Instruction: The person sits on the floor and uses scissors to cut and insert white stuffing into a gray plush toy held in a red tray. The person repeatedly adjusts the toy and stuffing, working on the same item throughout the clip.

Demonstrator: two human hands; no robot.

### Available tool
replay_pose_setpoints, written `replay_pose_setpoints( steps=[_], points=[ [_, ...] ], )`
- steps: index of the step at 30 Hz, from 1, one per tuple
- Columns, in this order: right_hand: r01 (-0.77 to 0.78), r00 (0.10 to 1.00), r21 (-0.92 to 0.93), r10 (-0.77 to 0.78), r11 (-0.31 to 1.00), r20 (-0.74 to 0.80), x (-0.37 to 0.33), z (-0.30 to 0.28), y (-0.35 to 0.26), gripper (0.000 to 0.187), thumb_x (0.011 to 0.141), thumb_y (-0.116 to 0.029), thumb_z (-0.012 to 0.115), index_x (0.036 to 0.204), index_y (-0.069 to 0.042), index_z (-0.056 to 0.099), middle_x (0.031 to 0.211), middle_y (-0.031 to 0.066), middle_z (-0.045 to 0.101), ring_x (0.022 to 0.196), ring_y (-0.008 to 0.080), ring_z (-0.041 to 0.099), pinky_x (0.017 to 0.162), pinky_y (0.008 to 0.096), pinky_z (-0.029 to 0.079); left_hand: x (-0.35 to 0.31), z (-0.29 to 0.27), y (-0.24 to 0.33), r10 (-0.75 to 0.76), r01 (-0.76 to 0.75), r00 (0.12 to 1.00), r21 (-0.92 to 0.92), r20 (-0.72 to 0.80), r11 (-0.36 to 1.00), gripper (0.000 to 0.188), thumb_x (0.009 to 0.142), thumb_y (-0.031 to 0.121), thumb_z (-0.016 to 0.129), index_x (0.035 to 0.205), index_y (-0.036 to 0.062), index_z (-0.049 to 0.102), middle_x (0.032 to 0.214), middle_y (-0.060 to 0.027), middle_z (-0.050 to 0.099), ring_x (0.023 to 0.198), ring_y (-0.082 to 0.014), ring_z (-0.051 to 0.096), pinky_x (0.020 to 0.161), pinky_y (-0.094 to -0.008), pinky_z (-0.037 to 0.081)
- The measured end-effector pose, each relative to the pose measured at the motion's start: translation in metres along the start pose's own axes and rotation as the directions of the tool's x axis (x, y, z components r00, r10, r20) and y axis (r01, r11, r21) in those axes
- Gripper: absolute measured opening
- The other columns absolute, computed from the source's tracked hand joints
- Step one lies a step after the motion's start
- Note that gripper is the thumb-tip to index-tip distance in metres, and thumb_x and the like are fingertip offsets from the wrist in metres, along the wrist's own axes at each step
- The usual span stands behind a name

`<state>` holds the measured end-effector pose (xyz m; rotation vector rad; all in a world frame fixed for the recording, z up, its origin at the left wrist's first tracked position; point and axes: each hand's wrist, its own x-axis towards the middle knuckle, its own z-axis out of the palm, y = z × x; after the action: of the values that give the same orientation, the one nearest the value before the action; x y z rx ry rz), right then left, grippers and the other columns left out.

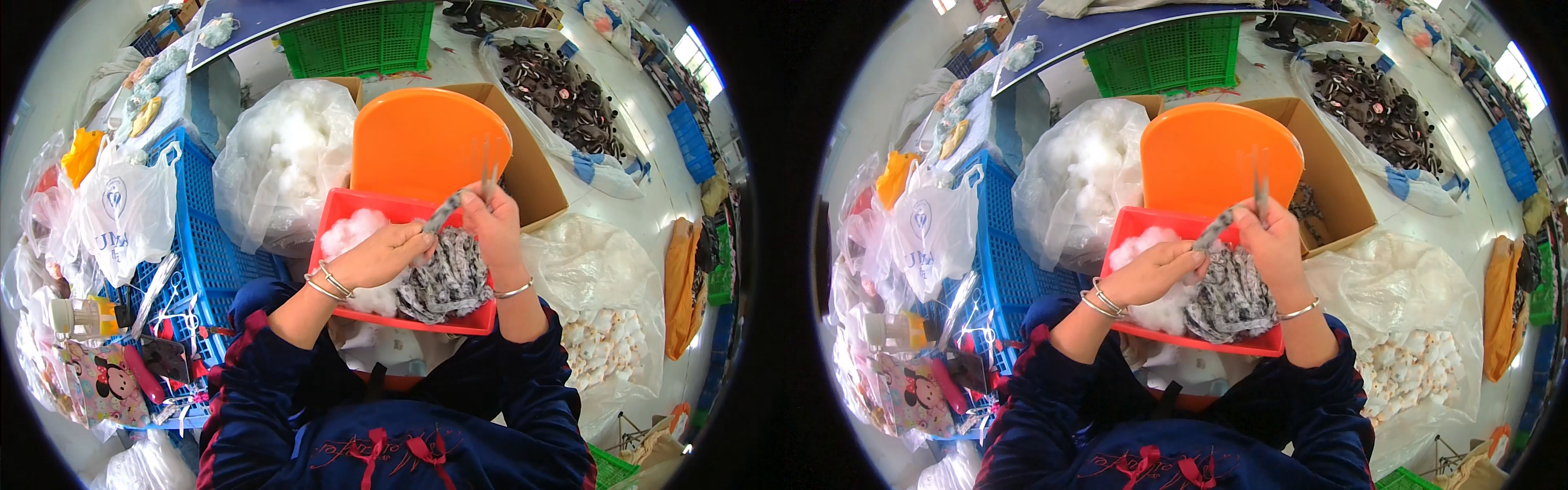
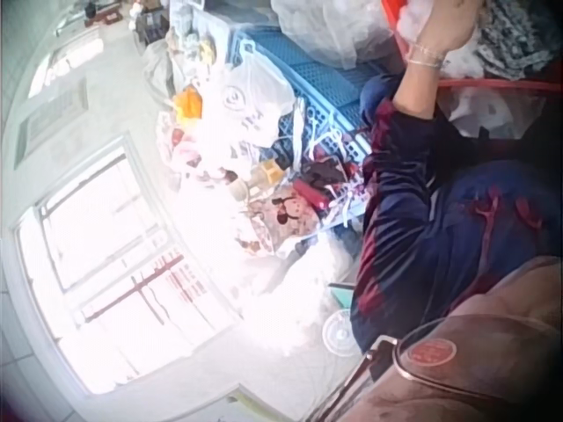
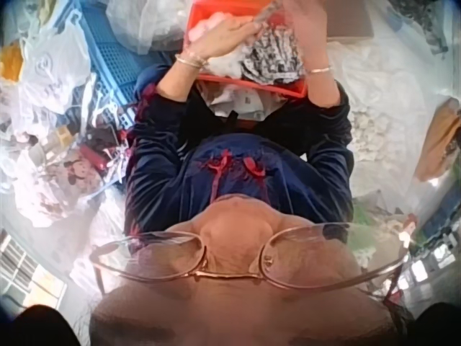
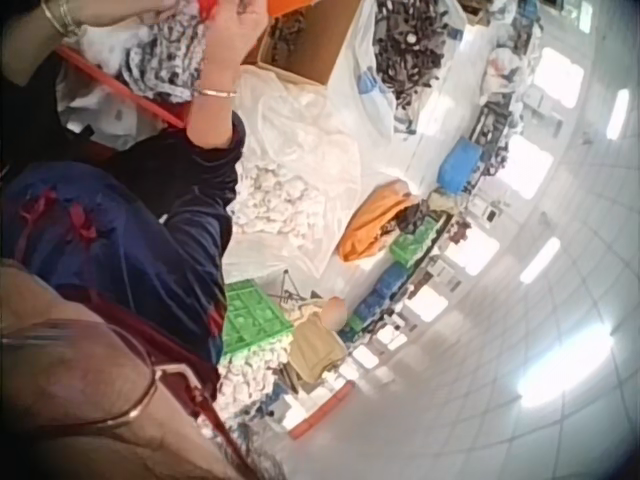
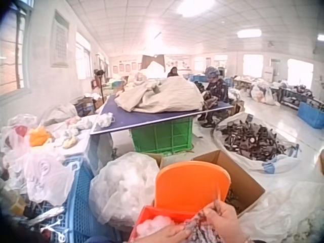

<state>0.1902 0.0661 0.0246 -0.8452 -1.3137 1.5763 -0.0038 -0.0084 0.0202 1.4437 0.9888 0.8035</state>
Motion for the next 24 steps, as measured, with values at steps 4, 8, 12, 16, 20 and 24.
replay_pose_setpoints(
  steps=[4, 8, 12, 16, 20, 24],
  points=[
    [-0.029, 0.999, 0.052, 0.029, 0.998, -0.016, 0.002, -0.001, -0.003, 0.009, 0.095, -0.011, 0.056, 0.09, -0.003, 0.057, 0.06, -0.006, 0.043, 0.048, 0.0017, 0.035, 0.044, 0.0188, 0.027, 0.001, -0.002, 0.002, -0.002, 0.004, 0.999, -0.031, 0.041, 1.0, 0.034, 0.101, 0.028, 0.039, 0.082, 0.0033, 0.052, 0.072, -0.0021, 0.048, 0.069, -0.0133, 0.046, 0.068, -0.0279, 0.042],
    [-0.161, 0.985, 0.179, 0.147, 0.971, 0.085, 0.002, 0.0, -0.007, 0.009, 0.094, -0.011, 0.059, 0.095, -0.002, 0.06, 0.065, -0.0063, 0.047, 0.051, 0.0008, 0.037, 0.045, 0.0178, 0.029, 0.003, -0.004, -0.007, -0.003, 0.007, 0.997, -0.052, 0.08, 0.999, 0.034, 0.102, 0.028, 0.039, 0.082, 0.0031, 0.052, 0.072, -0.0017, 0.05, 0.068, -0.0131, 0.047, 0.068, -0.0275, 0.042],
    [-0.22, 0.958, 0.091, 0.197, 0.971, 0.21, -0.005, 0.017, 0.001, 0.01, 0.093, -0.012, 0.061, 0.098, -0.003, 0.062, 0.072, -0.0049, 0.053, 0.054, 0.0015, 0.041, 0.047, 0.0168, 0.032, 0.003, 0.004, 0.0, -0.052, 0.053, 0.998, -0.104, 0.02, 0.993, 0.032, 0.103, 0.026, 0.038, 0.082, 0.0051, 0.049, 0.074, -0.0005, 0.048, 0.074, -0.0119, 0.047, 0.074, -0.0271, 0.041],
    [-0.194, 0.966, 0.153, 0.162, 0.969, 0.202, -0.006, 0.021, 0.002, 0.008, 0.094, -0.011, 0.06, 0.097, -0.003, 0.062, 0.075, -0.003, 0.055, 0.056, 0.0025, 0.044, 0.048, 0.0169, 0.034, 0.004, 0.009, 0.006, -0.049, 0.039, 0.997, -0.175, -0.051, 0.984, 0.03, 0.102, 0.024, 0.038, 0.081, 0.0055, 0.049, 0.073, -0.0007, 0.049, 0.073, -0.0114, 0.047, 0.073, -0.0269, 0.041],
    [-0.066, 0.993, 0.184, 0.082, 0.981, -0.081, 0.003, 0.004, 0.002, 0.008, 0.094, -0.01, 0.058, 0.091, -0.004, 0.06, 0.07, -0.0024, 0.054, 0.051, 0.0034, 0.042, 0.047, 0.0184, 0.033, 0.003, 0.008, -0.003, 0.007, -0.004, 1.0, -0.174, 0.022, 0.985, 0.029, 0.102, 0.023, 0.038, 0.08, 0.0059, 0.047, 0.072, -0.0005, 0.049, 0.071, -0.0115, 0.046, 0.072, -0.0267, 0.041],
    [0.156, 0.955, 0.311, -0.063, 0.937, -0.289, 0.023, -0.034, -0.008, 0.016, 0.095, -0.014, 0.058, 0.081, -0.008, 0.055, 0.064, -0.0032, 0.051, 0.045, 0.0038, 0.036, 0.041, 0.0201, 0.028, 0.004, 0.007, -0.009, -0.035, 0.049, 0.992, -0.112, 0.122, 0.992, 0.027, 0.101, 0.025, 0.042, 0.089, 0.0028, 0.052, 0.077, -0.003, 0.051, 0.074, -0.0134, 0.048, 0.073, -0.0268, 0.042]
  ],
)
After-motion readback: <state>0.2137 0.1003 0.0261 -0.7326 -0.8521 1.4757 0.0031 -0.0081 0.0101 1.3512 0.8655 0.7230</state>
